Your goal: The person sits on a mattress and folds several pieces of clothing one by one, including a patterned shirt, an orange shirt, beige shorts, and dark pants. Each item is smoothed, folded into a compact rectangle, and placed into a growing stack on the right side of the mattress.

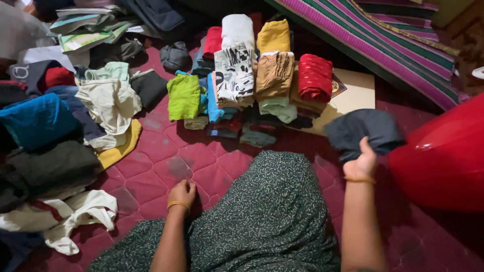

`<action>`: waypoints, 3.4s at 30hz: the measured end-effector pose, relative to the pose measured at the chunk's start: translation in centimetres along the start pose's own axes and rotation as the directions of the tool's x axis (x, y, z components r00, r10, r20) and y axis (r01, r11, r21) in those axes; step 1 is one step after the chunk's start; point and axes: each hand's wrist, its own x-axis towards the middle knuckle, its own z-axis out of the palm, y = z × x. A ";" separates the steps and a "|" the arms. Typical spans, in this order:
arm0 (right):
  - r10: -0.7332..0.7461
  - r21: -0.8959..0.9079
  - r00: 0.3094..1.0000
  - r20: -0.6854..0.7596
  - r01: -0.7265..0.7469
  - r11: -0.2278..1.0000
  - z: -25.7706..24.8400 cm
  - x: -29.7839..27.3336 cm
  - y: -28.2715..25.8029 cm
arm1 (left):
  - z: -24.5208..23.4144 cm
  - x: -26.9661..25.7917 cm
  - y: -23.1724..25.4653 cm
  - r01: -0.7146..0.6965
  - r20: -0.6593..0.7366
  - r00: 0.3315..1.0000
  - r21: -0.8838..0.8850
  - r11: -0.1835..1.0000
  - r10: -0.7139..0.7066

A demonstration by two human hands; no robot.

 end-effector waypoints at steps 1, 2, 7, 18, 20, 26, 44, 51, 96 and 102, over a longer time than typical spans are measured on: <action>-0.173 -0.253 0.976 -0.131 0.136 0.958 -1.6 2.5 0.3 | -0.2 -0.1 0.1 0.016 0.005 1.000 0.003 1.000 -0.016; -0.364 -0.502 0.907 -0.211 0.219 0.837 -3.0 4.7 0.9 | -0.3 -0.2 0.3 0.031 0.009 0.999 0.007 0.999 -0.031; -0.211 -0.957 0.952 0.222 0.171 -0.235 -5.6 11.8 5.3 | -0.4 -0.5 1.3 0.015 -0.041 0.999 0.062 0.998 -0.012; 0.121 -0.806 0.992 -0.030 0.047 -0.590 1.2 7.1 7.8 | 1.1 -0.4 0.3 0.035 -0.021 0.999 -0.009 0.999 -0.035; 0.231 -0.864 0.973 -0.004 0.113 -0.490 4.1 5.3 7.6 | 1.6 0.1 0.4 -0.018 -0.049 0.999 -0.031 0.999 0.016; 0.813 -0.757 0.349 0.466 0.633 0.162 16.2 -2.9 15.2 | 1.3 0.8 0.9 0.074 0.029 0.997 -0.051 0.996 -0.072; 0.574 -0.594 0.495 0.653 0.804 -0.017 26.2 -18.4 35.9 | -16.7 10.6 -19.0 -0.150 -0.529 0.481 -0.835 0.529 -0.699; 0.566 -0.583 0.502 0.654 0.811 -0.046 26.9 -18.3 36.0 | -18.7 11.1 -16.0 0.087 -0.500 0.386 -0.817 0.570 -0.776; 0.690 -0.706 0.627 0.361 -0.300 0.642 17.3 -9.5 36.9 | -3.9 1.5 -2.6 0.123 0.049 0.976 -0.927 0.353 -0.212; 0.546 -0.750 0.809 0.216 -0.221 0.624 15.1 -3.7 34.5 | -6.3 2.4 -9.8 0.296 -0.146 0.844 -0.674 0.676 -0.515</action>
